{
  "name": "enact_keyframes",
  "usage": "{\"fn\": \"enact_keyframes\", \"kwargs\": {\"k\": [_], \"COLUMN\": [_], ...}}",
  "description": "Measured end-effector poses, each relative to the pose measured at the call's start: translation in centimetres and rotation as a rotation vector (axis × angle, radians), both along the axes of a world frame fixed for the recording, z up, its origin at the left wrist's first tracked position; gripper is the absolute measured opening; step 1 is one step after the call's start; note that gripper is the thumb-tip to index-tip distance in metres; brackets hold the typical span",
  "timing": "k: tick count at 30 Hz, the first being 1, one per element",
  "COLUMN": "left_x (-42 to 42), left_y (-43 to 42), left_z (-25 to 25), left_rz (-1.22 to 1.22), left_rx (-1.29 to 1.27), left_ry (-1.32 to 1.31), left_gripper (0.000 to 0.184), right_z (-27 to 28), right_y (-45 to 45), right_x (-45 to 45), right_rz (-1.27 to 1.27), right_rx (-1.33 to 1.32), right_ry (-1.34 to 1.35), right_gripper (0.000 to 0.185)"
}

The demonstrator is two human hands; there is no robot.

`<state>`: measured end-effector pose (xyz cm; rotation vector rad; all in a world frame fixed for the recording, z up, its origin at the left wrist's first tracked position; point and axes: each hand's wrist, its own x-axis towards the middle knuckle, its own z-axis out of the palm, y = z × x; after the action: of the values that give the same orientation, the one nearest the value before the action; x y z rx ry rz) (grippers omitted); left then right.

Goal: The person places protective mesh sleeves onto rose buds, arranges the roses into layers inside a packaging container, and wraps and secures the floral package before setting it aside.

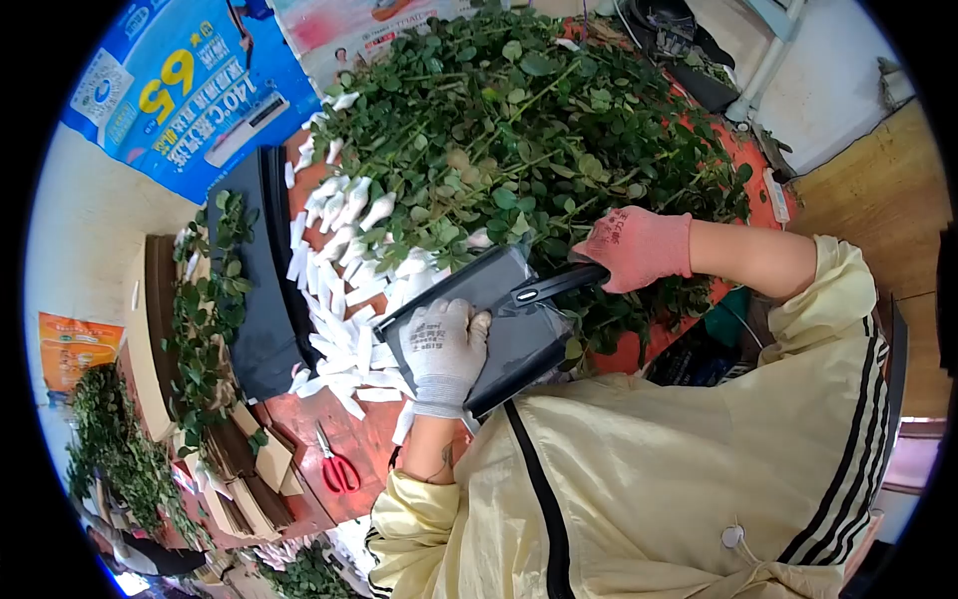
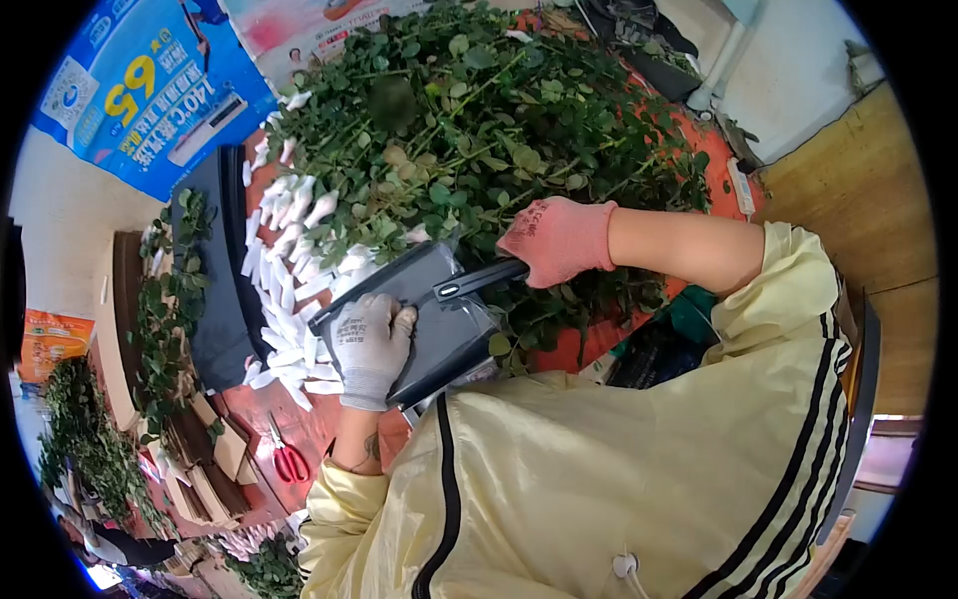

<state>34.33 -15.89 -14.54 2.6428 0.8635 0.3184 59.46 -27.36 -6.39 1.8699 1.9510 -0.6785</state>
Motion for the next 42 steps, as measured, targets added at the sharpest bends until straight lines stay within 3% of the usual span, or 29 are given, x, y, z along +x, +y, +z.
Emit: {"fn": "enact_keyframes", "kwargs": {"k": [3,7,9,11,13,14,16,19,21,25,29,31,33,34,35,37,39,40,42], "left_x": [-0.1,-0.4,-1.5,-3.1,-5.1,-5.4,-7.4,-8.3,-7.7,-5.8,-5.4,-4.6,-3.3,-2.7,-2.1,-1.3,-0.4,-0.2,-0.1], "left_y": [0.1,0.1,-0.8,-3.1,-6.5,-7.2,-8.5,-8.6,-9.3,-9.8,-10.3,-10.7,-11.7,-11.6,-11.8,-12.3,-12.8,-13.1,-13.7], "left_z": [-0.3,-0.7,0.2,-0.1,3.4,4.4,4.0,1.2,-0.5,-1.9,-2.8,-3.2,-3.1,-3.0,-3.1,-3.3,-3.2,-3.2,-3.4], "left_rz": [-0.012,0.017,0.052,-0.053,-0.174,-0.224,-0.216,-0.207,-0.217,-0.244,-0.282,-0.295,-0.301,-0.296,-0.301,-0.308,-0.324,-0.342,-0.400], "left_rx": [0.027,-0.084,-0.009,-0.569,-1.256,-1.456,-1.555,-1.604,-1.639,-1.661,-1.667,-1.665,-1.658,-1.650,-1.648,-1.648,-1.648,-1.656,-1.689], "left_ry": [-0.026,-0.214,-0.515,-0.891,-1.316,-1.405,-1.388,-1.268,-1.188,-1.068,-0.997,-0.969,-0.950,-0.927,-0.903,-0.866,-0.818,-0.794,-0.738], "left_gripper": [0.024,0.022,0.059,0.100,0.113,0.111,0.108,0.104,0.100,0.094,0.088,0.086,0.083,0.081,0.080,0.077,0.074,0.073,0.070], "right_z": [1.5,4.8,5.9,7.2,5.1,4.8,4.2,2.4,-2.4,-2.9,-5.3,-5.5,-5.5,-5.9,-6.8,-7.2,-6.5,-6.5,-9.1], "right_y": [-0.3,-2.6,-3.1,-2.4,-3.5,-4.2,-6.0,-6.5,-7.4,-10.2,-14.6,-17.9,-21.1,-22.5,-23.3,-26.0,-26.3,-25.7,-24.9], "right_x": [1.3,4.5,1.7,-5.4,-11.4,-14.2,-18.7,-20.6,-18.5,-15.6,-11.4,-8.1,-4.0,-2.0,-0.2,1.6,0.5,-1.3,-5.5], "right_rz": [-0.031,-0.144,-0.278,-0.424,-0.201,-0.091,-0.027,-0.180,-0.321,-0.509,-0.664,-1.059,-1.116,-1.249,-1.154,-1.238,-1.365,-1.564,-1.611], "right_rx": [0.027,0.124,0.382,0.406,0.487,0.481,0.514,0.844,0.756,0.576,1.012,0.926,1.044,1.094,1.272,1.346,1.367,1.394,1.453], "right_ry": [-0.001,-0.067,-0.041,0.045,0.267,0.379,0.564,0.760,0.911,1.090,1.081,1.445,1.590,1.495,1.531,1.392,1.471,1.420,1.004], "right_gripper": [0.025,0.043,0.054,0.063,0.063,0.062,0.059,0.052,0.046,0.037,0.034,0.033,0.032,0.031,0.028,0.026,0.024,0.027,0.028]}}
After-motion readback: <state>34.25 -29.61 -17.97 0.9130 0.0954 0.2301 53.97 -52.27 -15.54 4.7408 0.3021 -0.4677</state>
